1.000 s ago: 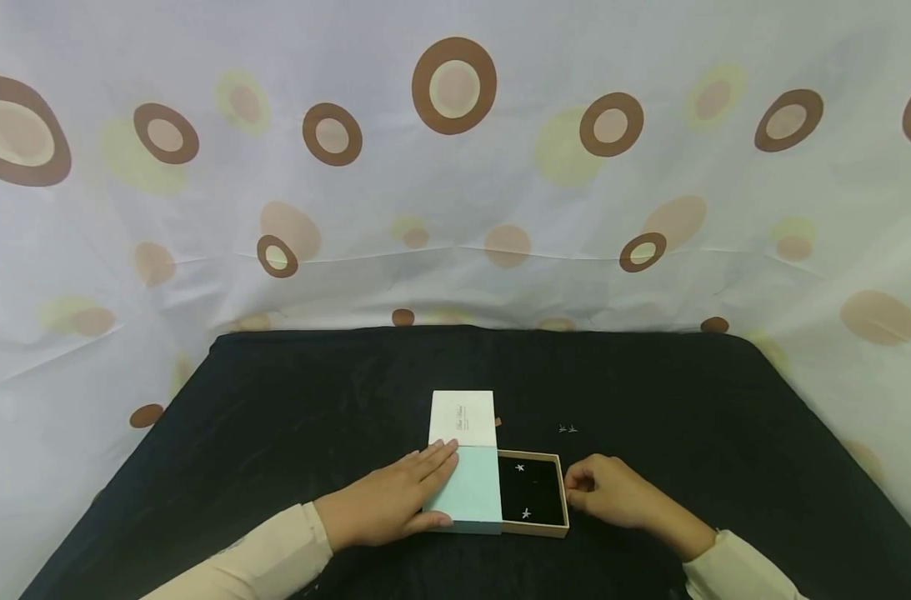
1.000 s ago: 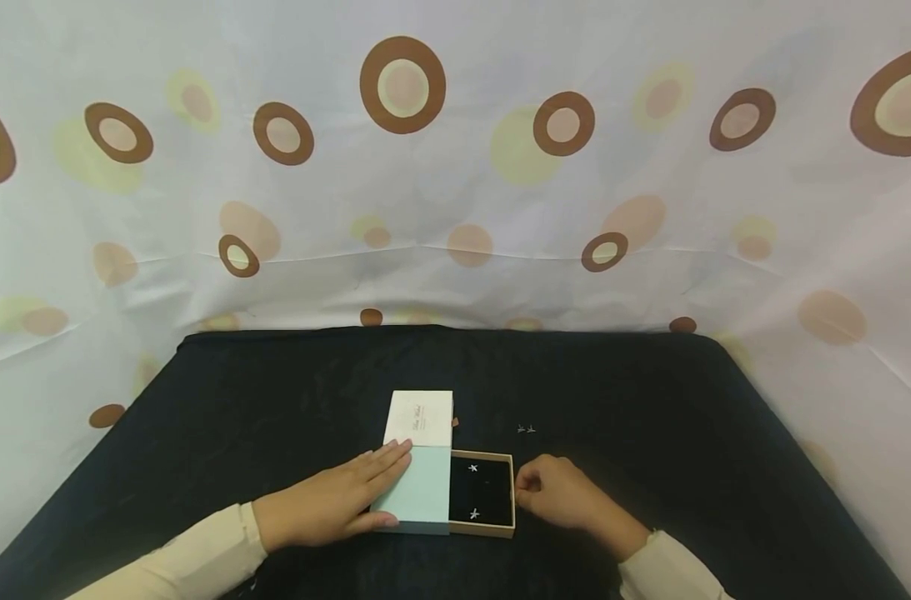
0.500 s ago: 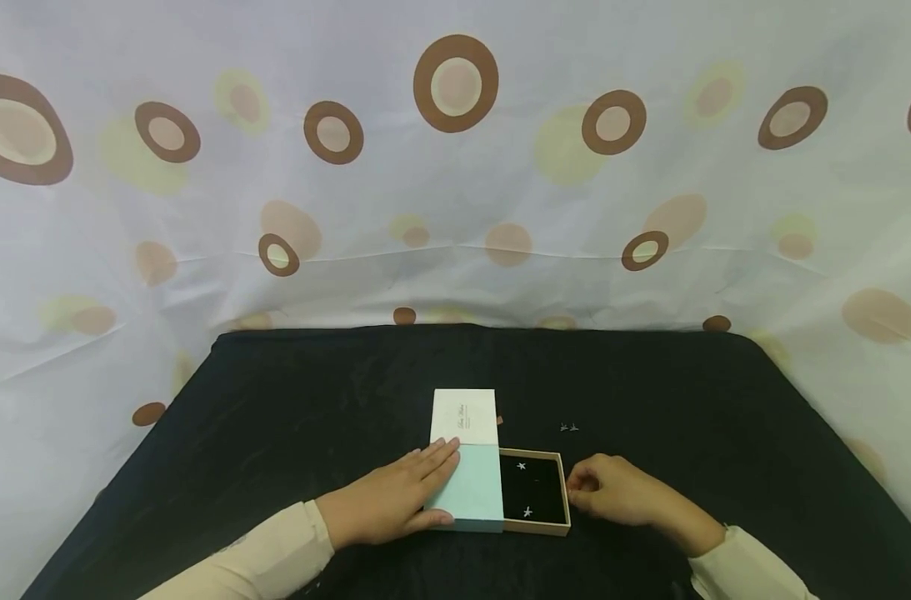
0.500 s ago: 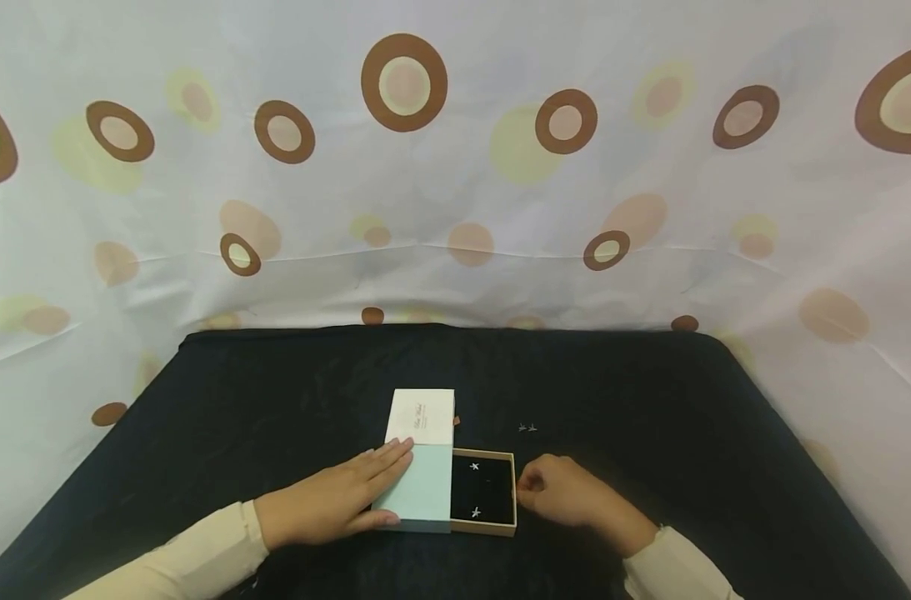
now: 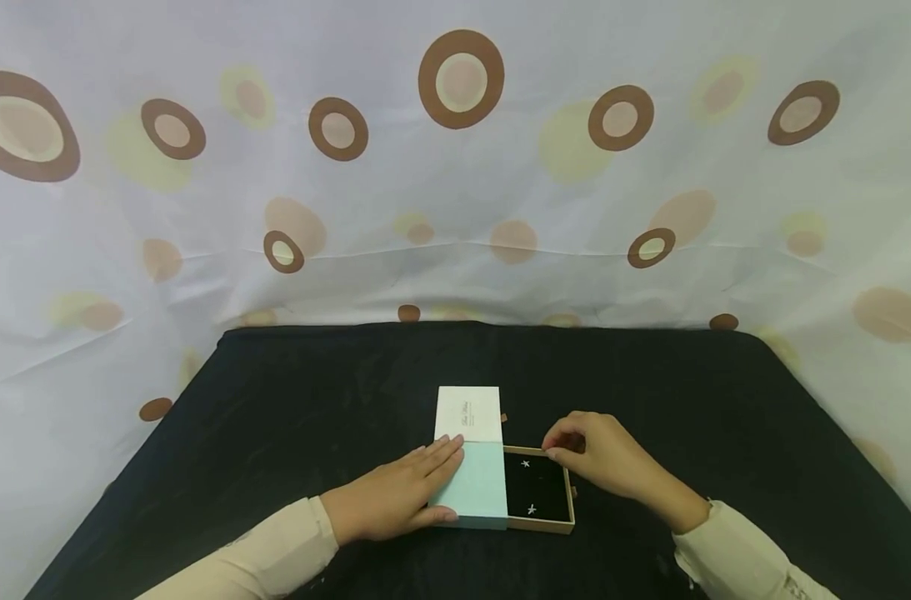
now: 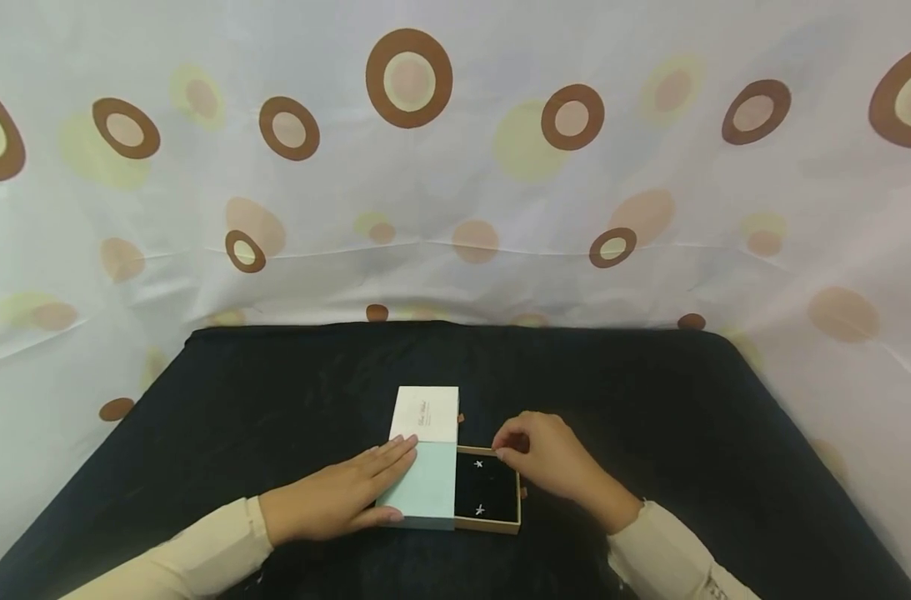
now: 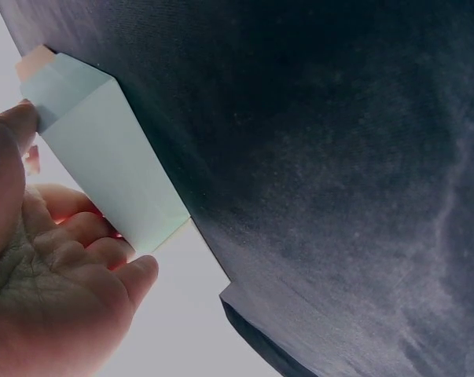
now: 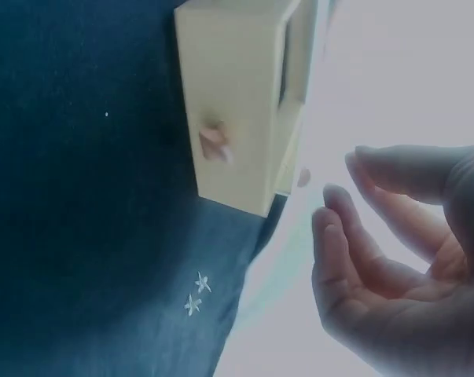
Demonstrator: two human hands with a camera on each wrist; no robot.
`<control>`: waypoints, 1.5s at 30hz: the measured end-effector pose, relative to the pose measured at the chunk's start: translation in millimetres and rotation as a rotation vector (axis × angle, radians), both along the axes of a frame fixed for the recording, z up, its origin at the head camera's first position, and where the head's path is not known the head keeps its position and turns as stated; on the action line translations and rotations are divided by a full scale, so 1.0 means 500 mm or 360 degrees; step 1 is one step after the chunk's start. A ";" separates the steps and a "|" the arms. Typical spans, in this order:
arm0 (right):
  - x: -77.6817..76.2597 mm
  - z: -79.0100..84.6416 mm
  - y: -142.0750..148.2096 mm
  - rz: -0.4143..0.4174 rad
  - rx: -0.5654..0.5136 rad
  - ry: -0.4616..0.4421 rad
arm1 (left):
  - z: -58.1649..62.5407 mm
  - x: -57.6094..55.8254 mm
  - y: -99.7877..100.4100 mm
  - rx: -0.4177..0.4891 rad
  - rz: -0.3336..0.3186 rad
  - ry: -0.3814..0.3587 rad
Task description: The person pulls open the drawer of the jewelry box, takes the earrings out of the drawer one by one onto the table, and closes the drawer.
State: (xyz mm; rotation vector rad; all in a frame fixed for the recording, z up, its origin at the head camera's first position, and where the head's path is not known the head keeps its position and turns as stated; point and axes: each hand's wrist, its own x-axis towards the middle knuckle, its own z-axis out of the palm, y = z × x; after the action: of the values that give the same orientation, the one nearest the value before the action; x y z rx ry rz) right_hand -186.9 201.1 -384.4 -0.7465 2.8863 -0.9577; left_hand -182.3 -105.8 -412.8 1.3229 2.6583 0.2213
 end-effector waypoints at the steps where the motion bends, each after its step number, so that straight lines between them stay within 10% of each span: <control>1: -0.002 -0.002 -0.006 -0.0008 0.0021 0.0021 | 0.000 0.000 0.000 -0.0002 0.0001 -0.0001; 20: -0.001 -0.051 -0.057 -0.0095 0.0433 0.0329 | 0.005 0.009 0.004 -0.0002 0.0011 -0.0003; 45: 0.011 -0.053 -0.053 -0.0120 0.0393 0.0329 | 0.004 0.013 0.007 0.0001 0.0014 -0.0012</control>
State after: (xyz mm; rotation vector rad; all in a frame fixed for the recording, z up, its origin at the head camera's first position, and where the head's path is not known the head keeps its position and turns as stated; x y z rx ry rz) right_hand -181.6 174.5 -411.0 -0.7625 3.1499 -0.5399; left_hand -175.9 -102.5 -411.0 1.3080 2.6588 0.2277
